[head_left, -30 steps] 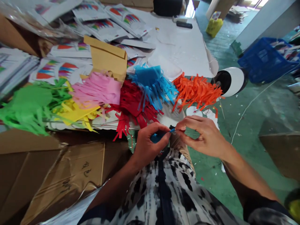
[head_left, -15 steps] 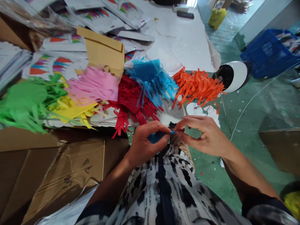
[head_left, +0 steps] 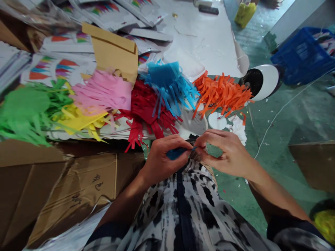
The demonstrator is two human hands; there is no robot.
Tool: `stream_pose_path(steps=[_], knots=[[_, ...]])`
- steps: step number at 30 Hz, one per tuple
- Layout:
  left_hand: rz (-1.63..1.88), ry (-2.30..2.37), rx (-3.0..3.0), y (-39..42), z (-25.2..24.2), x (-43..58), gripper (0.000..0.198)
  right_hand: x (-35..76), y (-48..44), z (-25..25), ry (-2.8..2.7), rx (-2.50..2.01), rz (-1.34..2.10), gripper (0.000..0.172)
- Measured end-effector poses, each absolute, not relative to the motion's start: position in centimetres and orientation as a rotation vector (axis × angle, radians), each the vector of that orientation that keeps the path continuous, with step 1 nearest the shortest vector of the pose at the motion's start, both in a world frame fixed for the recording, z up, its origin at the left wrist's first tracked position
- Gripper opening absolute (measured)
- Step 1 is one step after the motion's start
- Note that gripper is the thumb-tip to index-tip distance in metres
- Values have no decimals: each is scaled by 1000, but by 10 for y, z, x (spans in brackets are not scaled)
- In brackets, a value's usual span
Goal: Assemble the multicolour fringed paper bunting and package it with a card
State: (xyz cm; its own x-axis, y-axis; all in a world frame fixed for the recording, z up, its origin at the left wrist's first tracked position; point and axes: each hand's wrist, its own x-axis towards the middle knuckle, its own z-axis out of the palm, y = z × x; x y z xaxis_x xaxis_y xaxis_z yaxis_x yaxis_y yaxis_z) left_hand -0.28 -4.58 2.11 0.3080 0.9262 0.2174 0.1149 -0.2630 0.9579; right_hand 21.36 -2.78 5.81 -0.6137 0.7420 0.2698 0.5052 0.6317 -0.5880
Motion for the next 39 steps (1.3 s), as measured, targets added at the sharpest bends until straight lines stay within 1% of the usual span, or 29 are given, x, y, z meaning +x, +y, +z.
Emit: stream_pose_path(steps=[5,7,12,16,18,21,24,27,30,32,35,37,39], knots=[[1046,1037,1515,-48,20,-1,2,215,-29,57,-2317,-994,635,12],[1063,1065,1437,-48,19,1,6,216,-29,56,-2274,-1036,665,12],[1126,1059,1348,-47,15,5,14,218,-30,52,-2284,-1032,735,6],[1133,1063,1325,-46,11,6,15,221,-31,48,-2168,-1074,819,5],[1121,1063,1335,-46,9,7,15,222,-31,46,-2102,-1116,834,4],[1053,1056,1423,-44,6,8,18,220,-33,45,-2123,-1102,817,8],[994,1029,1590,-41,0,9,16,220,-35,45,-2159,-1095,701,11],[935,1018,1664,-40,-4,6,21,225,-36,44,-1999,-1209,611,12],[892,1044,1614,-39,-7,5,28,229,-34,38,-1801,-1264,731,5],[905,1058,1590,-36,-8,8,30,227,-31,32,-1798,-1216,895,11],[911,1050,1625,-28,-10,17,27,227,-19,27,-1786,-1145,1096,24],[930,1064,1693,-20,-10,19,26,238,-2,29,-1768,-1161,1091,32],[960,1093,1786,-9,-9,15,25,257,21,36,-1844,-1227,956,36]])
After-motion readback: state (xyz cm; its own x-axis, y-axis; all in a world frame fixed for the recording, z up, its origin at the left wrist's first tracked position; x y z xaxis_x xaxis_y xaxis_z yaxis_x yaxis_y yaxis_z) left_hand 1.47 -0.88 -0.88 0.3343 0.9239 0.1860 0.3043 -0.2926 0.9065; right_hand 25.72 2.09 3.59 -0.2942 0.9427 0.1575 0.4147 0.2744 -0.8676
